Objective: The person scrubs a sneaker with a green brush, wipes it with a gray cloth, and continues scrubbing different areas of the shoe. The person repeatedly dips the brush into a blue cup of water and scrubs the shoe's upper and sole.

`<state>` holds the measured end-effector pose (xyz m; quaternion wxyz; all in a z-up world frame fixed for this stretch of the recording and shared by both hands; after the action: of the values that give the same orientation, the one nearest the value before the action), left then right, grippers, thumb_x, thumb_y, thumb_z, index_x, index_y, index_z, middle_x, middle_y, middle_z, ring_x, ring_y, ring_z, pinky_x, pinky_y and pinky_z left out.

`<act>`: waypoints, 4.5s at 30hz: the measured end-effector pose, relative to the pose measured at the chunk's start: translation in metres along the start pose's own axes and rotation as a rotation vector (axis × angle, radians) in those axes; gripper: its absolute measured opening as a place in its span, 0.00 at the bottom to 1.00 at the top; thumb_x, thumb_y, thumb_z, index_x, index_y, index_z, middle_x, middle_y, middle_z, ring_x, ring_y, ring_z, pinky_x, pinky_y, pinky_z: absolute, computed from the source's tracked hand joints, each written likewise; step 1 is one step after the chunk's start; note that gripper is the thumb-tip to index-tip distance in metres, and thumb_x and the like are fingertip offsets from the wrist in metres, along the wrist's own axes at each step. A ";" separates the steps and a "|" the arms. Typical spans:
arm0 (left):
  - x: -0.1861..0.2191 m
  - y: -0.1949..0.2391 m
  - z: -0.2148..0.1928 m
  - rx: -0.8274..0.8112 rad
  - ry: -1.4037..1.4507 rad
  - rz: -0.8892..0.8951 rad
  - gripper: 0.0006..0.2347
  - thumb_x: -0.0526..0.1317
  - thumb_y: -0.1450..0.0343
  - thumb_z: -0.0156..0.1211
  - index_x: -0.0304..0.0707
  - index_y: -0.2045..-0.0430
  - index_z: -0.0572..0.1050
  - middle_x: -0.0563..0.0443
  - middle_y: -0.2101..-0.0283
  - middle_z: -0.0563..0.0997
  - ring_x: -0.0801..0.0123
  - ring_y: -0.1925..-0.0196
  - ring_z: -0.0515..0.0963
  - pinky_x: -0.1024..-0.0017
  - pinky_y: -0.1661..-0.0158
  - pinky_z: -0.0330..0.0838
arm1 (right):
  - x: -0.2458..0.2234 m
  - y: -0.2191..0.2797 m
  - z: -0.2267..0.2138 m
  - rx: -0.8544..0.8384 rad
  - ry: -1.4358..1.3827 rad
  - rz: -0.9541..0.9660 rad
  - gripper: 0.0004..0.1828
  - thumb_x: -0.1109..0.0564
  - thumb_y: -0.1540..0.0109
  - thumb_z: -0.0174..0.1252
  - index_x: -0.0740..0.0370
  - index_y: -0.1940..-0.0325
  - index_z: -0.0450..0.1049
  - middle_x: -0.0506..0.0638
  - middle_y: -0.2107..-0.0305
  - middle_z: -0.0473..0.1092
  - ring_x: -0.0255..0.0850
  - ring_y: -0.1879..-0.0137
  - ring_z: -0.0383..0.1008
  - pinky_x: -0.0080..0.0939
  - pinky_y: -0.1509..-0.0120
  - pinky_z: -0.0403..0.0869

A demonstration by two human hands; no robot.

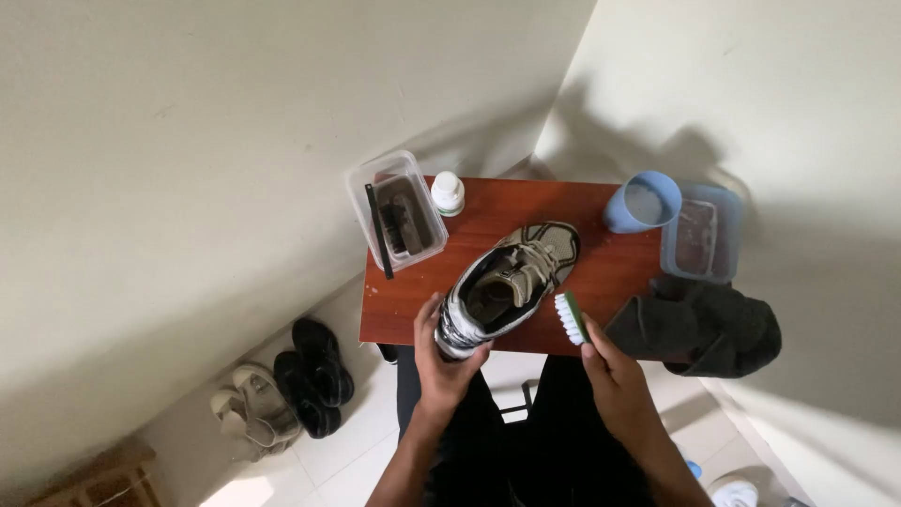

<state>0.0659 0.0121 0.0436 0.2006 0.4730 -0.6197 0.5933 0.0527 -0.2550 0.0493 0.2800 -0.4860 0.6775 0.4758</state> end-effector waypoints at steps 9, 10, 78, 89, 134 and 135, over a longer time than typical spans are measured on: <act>-0.030 -0.003 0.013 -0.018 -0.434 -0.196 0.33 0.44 0.42 0.80 0.30 0.46 0.69 0.41 0.43 0.79 0.53 0.39 0.79 0.42 0.27 0.51 | -0.001 -0.015 0.005 0.046 0.064 0.178 0.37 0.39 0.37 0.49 0.58 0.28 0.65 0.52 0.32 0.65 0.42 0.25 0.63 0.42 0.25 0.60; -0.027 0.002 0.008 -0.013 -0.442 -0.199 0.33 0.44 0.42 0.80 0.30 0.46 0.69 0.41 0.43 0.79 0.53 0.39 0.79 0.42 0.27 0.51 | -0.005 -0.014 0.008 0.036 0.064 0.175 0.37 0.39 0.37 0.49 0.58 0.28 0.65 0.52 0.32 0.65 0.42 0.25 0.63 0.42 0.25 0.60; -0.002 -0.016 -0.025 -0.180 -0.208 -0.056 0.34 0.54 0.34 0.70 0.31 0.44 0.60 0.37 0.46 0.64 0.47 0.42 0.69 0.55 0.43 0.69 | -0.010 -0.096 -0.058 -0.247 -0.821 -0.148 0.14 0.70 0.44 0.42 0.59 0.56 0.58 0.47 0.80 0.60 0.33 0.79 0.54 0.37 0.73 0.54; -0.059 0.014 0.019 -0.140 -0.499 -0.237 0.37 0.53 0.42 0.74 0.38 0.40 0.66 0.46 0.39 0.77 0.56 0.38 0.76 0.54 0.41 0.60 | 0.005 -0.098 0.029 -0.340 -0.297 -0.346 0.27 0.35 0.29 0.39 0.54 0.74 0.60 0.42 0.80 0.57 0.31 0.76 0.52 0.32 0.70 0.55; 0.121 -0.067 0.034 -0.058 -0.252 0.437 0.39 0.46 0.31 0.74 0.56 0.30 0.50 0.44 0.37 0.59 0.44 0.35 0.63 0.41 0.41 0.75 | -0.150 0.024 -0.035 0.306 0.969 -0.687 0.34 0.58 0.36 0.56 0.46 0.24 0.61 0.47 0.65 0.66 0.50 0.76 0.69 0.49 0.80 0.65; 0.129 -0.066 0.040 -0.112 -0.251 0.501 0.35 0.47 0.29 0.72 0.51 0.33 0.52 0.42 0.39 0.59 0.42 0.36 0.64 0.38 0.43 0.75 | -0.167 0.022 -0.034 0.357 1.014 -0.729 0.31 0.57 0.34 0.57 0.47 0.26 0.64 0.48 0.65 0.67 0.48 0.78 0.68 0.47 0.81 0.66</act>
<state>0.0718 -0.0601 0.1756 -0.0047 0.3631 -0.7692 0.5258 0.0970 -0.2190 0.2115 0.1455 -0.7952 0.5858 -0.0581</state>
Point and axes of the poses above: each hand's wrist, its own y-axis away from the middle knuckle, its own z-axis out of the palm, x = y × z, the point moved 8 cm from there along -y, towards the middle knuckle
